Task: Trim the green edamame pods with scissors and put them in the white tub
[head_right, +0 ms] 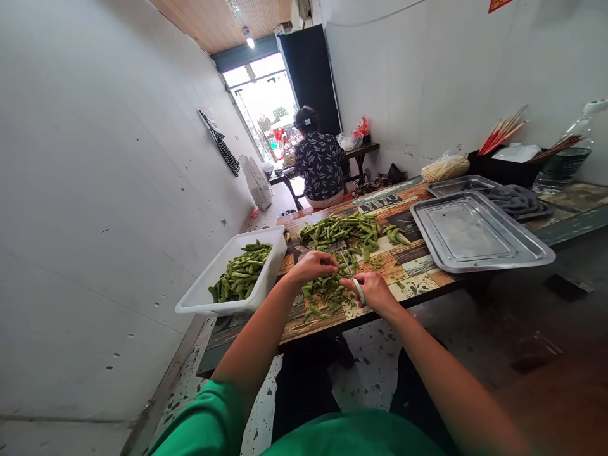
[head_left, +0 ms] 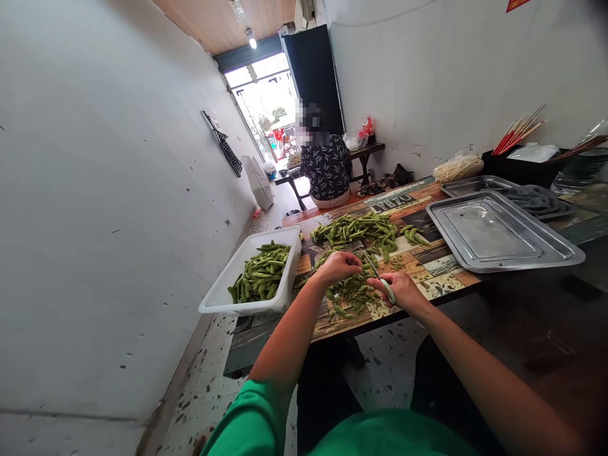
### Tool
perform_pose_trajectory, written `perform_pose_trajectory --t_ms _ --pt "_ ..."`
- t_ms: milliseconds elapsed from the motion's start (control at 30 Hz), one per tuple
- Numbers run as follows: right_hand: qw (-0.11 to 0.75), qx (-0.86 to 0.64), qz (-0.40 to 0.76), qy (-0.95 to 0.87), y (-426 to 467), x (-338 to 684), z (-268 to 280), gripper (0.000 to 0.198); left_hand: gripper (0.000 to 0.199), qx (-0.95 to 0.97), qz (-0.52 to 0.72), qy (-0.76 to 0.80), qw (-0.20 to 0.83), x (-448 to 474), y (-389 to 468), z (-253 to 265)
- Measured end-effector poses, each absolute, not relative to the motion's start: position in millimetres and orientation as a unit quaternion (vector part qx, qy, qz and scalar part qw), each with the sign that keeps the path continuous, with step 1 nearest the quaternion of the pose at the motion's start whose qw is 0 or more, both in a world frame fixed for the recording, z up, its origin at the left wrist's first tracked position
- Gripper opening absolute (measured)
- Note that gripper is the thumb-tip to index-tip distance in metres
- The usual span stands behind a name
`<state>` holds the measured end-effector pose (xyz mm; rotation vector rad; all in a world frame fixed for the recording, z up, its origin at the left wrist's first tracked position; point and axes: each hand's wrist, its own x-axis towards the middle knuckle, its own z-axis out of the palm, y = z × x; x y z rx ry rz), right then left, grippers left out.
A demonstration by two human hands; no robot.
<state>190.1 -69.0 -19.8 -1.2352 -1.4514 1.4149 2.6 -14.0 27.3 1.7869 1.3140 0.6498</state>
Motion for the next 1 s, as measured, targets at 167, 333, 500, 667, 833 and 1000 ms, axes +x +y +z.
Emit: perform_pose_trajectory --t_ms 167,333,500,667,833,1000 --pt "0.389 -0.473 0.631 -0.476 -74.1 190.7 -8.1 0.042 0.029 0.498 0.428 0.468 0.592 9.1 -13.7 23.9" --pt "0.373 -0.465 0.651 -0.47 -85.7 187.5 -4.8 0.041 0.034 0.34 0.509 0.433 0.662 24.8 -19.6 18.1" --pt "0.373 -0.468 0.634 -0.49 -85.3 180.6 -15.6 0.043 0.034 0.335 0.537 0.431 0.643 36.8 -29.7 11.6" --pt "0.373 -0.478 0.623 -0.494 -78.5 178.8 -13.3 0.043 0.03 0.446 0.491 0.464 0.587 40.3 -40.5 9.2" --pt "0.377 -0.489 0.608 -0.499 -77.2 175.6 -15.0 0.041 0.026 0.489 0.486 0.486 0.537 41.7 -45.6 6.4" --pt "0.397 -0.497 0.625 -0.452 -74.5 188.4 -22.3 0.042 0.021 0.563 0.529 0.587 0.24 -17.1 -48.8 40.1"
